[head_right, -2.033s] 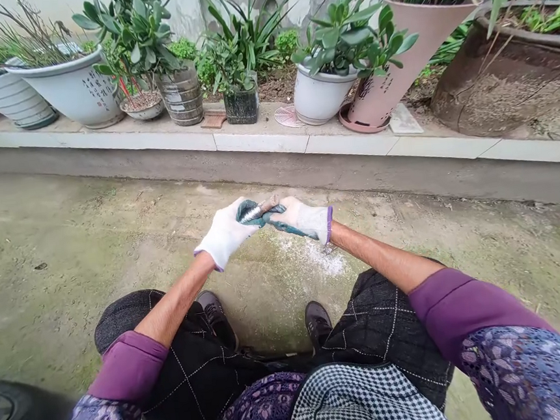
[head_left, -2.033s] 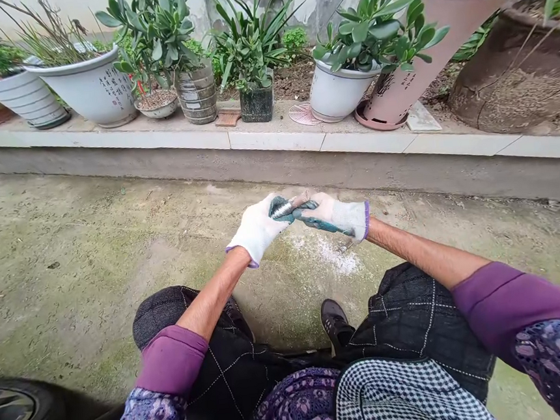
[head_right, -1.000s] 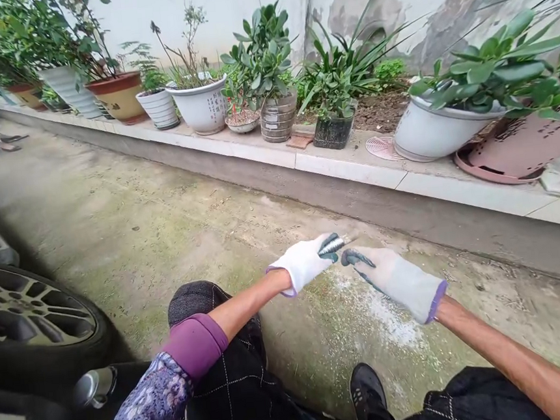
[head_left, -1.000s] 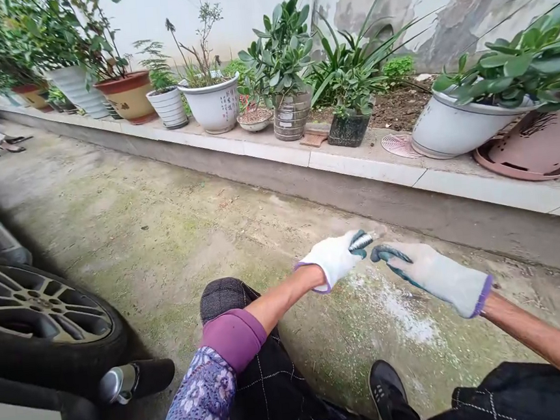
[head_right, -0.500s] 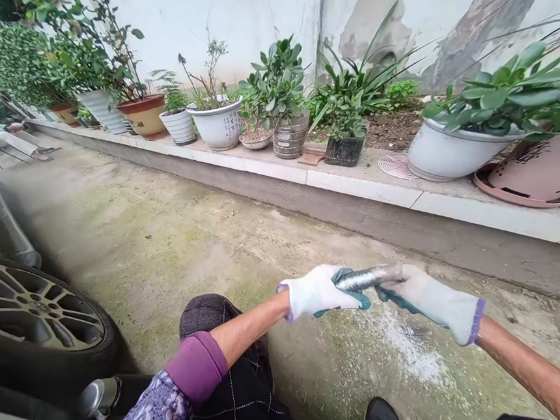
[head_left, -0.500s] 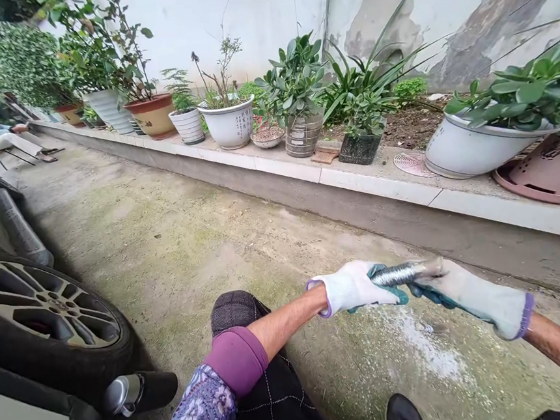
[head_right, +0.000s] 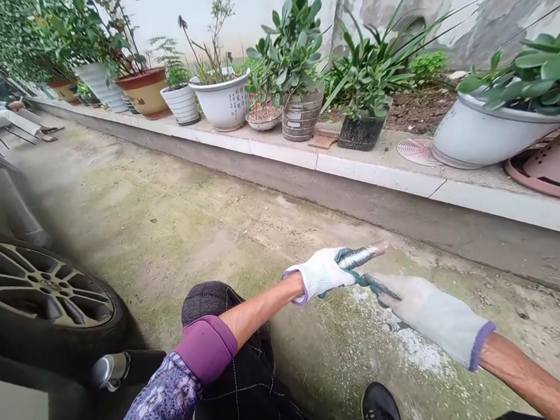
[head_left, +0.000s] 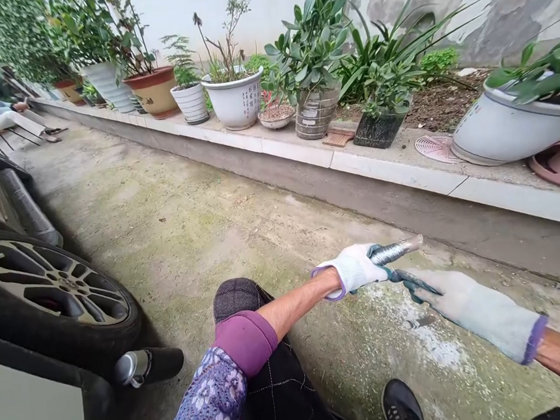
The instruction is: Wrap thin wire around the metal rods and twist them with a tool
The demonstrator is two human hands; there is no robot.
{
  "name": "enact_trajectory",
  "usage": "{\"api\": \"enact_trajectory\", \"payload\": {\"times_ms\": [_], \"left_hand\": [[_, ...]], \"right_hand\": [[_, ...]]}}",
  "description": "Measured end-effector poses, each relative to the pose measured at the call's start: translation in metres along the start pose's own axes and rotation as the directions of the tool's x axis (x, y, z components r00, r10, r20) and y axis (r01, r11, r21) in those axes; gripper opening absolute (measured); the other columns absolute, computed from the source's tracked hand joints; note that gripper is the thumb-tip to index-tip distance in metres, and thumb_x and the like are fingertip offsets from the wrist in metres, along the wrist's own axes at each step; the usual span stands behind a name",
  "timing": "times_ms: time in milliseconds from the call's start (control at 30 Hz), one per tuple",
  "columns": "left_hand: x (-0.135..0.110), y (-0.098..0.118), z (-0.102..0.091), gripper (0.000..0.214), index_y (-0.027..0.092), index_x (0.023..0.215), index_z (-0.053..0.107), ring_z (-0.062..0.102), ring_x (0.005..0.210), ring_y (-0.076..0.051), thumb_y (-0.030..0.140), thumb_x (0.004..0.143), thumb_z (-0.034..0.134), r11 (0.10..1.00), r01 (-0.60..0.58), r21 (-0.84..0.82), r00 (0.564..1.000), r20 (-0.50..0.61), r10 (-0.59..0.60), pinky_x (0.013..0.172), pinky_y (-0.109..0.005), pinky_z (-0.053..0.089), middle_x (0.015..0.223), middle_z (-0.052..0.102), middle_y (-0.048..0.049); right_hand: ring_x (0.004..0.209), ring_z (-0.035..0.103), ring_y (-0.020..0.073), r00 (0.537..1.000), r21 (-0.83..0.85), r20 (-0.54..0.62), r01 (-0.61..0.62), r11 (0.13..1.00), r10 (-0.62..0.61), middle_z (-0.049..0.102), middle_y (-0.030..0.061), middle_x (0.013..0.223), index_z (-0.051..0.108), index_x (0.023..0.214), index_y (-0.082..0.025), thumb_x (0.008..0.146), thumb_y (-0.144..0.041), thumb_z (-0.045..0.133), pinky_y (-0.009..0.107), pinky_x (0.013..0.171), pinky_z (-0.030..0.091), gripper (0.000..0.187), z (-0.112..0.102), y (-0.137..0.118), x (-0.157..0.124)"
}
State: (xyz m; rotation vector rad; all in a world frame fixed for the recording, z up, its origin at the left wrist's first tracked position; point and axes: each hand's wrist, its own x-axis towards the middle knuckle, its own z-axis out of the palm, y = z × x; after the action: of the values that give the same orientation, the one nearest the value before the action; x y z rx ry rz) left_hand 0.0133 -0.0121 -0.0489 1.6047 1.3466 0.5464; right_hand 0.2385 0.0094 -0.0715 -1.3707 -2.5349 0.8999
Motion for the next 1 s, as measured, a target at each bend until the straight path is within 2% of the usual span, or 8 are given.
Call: {"api": "enact_trajectory", "payload": {"times_ms": [233, 400, 500, 567, 633, 733, 867, 1000], "left_hand": [[0.002, 0.004, -0.004, 0.030, 0.017, 0.101, 0.070, 0.051, 0.062, -0.013, 0.029, 0.074, 0.067, 0.988, 0.039, 0.152, 0.999, -0.041, -0.033, 0.054, -0.023, 0.038, 0.073, 0.059, 0.0003], [0.003, 0.013, -0.008, 0.045, 0.015, 0.121, 0.064, 0.039, 0.050, -0.009, 0.031, 0.079, 0.061, 0.999, 0.049, -0.015, 0.990, -0.131, -0.050, 0.047, -0.022, 0.035, 0.063, 0.048, 0.0047], [0.020, 0.014, -0.002, 0.039, 0.015, 0.118, 0.063, 0.047, 0.053, -0.010, 0.031, 0.082, 0.060, 0.988, 0.024, 0.154, 0.992, -0.124, -0.005, 0.053, -0.023, 0.042, 0.070, 0.056, 0.0014], [0.029, 0.016, 0.010, 0.030, 0.015, 0.111, 0.066, 0.059, 0.067, -0.015, 0.028, 0.084, 0.060, 0.904, -0.029, 0.427, 0.997, -0.050, 0.055, 0.066, -0.026, 0.048, 0.082, 0.066, -0.0051], [0.031, 0.019, 0.027, 0.027, 0.016, 0.110, 0.067, 0.066, 0.080, -0.021, 0.025, 0.086, 0.057, 0.747, -0.068, 0.662, 0.997, 0.063, 0.035, 0.076, -0.030, 0.049, 0.091, 0.070, -0.0109], [0.027, 0.026, 0.047, 0.032, 0.019, 0.116, 0.066, 0.069, 0.085, -0.025, 0.024, 0.088, 0.053, 0.595, -0.170, 0.786, 0.972, 0.234, -0.030, 0.079, -0.033, 0.050, 0.093, 0.072, -0.0134], [0.019, 0.030, 0.044, 0.028, 0.021, 0.108, 0.069, 0.067, 0.082, -0.022, 0.029, 0.084, 0.059, 0.725, -0.292, 0.623, 0.934, 0.349, 0.076, 0.078, -0.031, 0.050, 0.092, 0.073, -0.0075], [0.013, 0.035, 0.015, 0.028, 0.016, 0.104, 0.070, 0.060, 0.072, -0.014, 0.025, 0.078, 0.063, 0.927, -0.222, 0.303, 0.971, 0.150, 0.184, 0.071, -0.025, 0.049, 0.085, 0.070, -0.0021]], "right_hand": [[0.115, 0.067, 0.0302, 0.999, -0.178, 0.045, 0.005, 0.984, 0.003, 0.069, 0.0085, 0.129, 0.071, 0.126, -0.023, 0.093, -0.039, 0.043, 0.045, 0.101, 0.051, 0.045, -0.014, -0.034, -0.012], [0.104, 0.070, 0.0238, 0.999, -0.184, 0.026, 0.050, 0.982, -0.046, 0.075, 0.0059, 0.117, 0.073, 0.112, -0.026, 0.093, -0.028, 0.048, 0.033, 0.090, 0.052, 0.032, -0.040, -0.060, -0.032], [0.093, 0.069, 0.0223, 0.998, -0.311, 0.064, 0.008, 0.950, 0.012, 0.076, 0.0080, 0.109, 0.071, 0.111, -0.022, 0.095, -0.026, 0.044, 0.030, 0.077, 0.047, 0.031, -0.056, -0.065, -0.040], [0.085, 0.067, 0.0208, 0.996, -0.390, 0.082, -0.005, 0.921, 0.040, 0.076, 0.0082, 0.102, 0.070, 0.108, -0.021, 0.096, -0.025, 0.044, 0.029, 0.068, 0.042, 0.029, -0.063, -0.066, -0.044], [0.078, 0.065, 0.0187, 0.996, -0.434, 0.073, -0.019, 0.901, 0.056, 0.075, 0.0077, 0.096, 0.070, 0.104, -0.021, 0.095, -0.024, 0.046, 0.028, 0.062, 0.036, 0.026, -0.067, -0.063, -0.045], [0.072, 0.060, 0.0167, 0.997, -0.397, 0.039, -0.047, 0.916, 0.068, 0.073, 0.0064, 0.088, 0.071, 0.097, -0.021, 0.091, -0.025, 0.050, 0.028, 0.059, 0.032, 0.022, -0.069, -0.045, -0.039], [0.065, 0.054, 0.0117, 0.995, -0.058, 0.036, -0.091, 0.994, 0.093, 0.069, 0.0006, 0.080, 0.071, 0.093, -0.020, 0.084, -0.017, 0.050, 0.024, 0.060, 0.035, 0.023, -0.069, -0.012, -0.017], [0.054, 0.047, 0.0092, 0.989, 0.231, 0.062, -0.146, 0.962, 0.135, 0.058, -0.0026, 0.062, 0.071, 0.087, -0.015, 0.079, -0.015, 0.051, 0.023, 0.054, 0.035, 0.021, -0.063, -0.007, 0.001]]}}
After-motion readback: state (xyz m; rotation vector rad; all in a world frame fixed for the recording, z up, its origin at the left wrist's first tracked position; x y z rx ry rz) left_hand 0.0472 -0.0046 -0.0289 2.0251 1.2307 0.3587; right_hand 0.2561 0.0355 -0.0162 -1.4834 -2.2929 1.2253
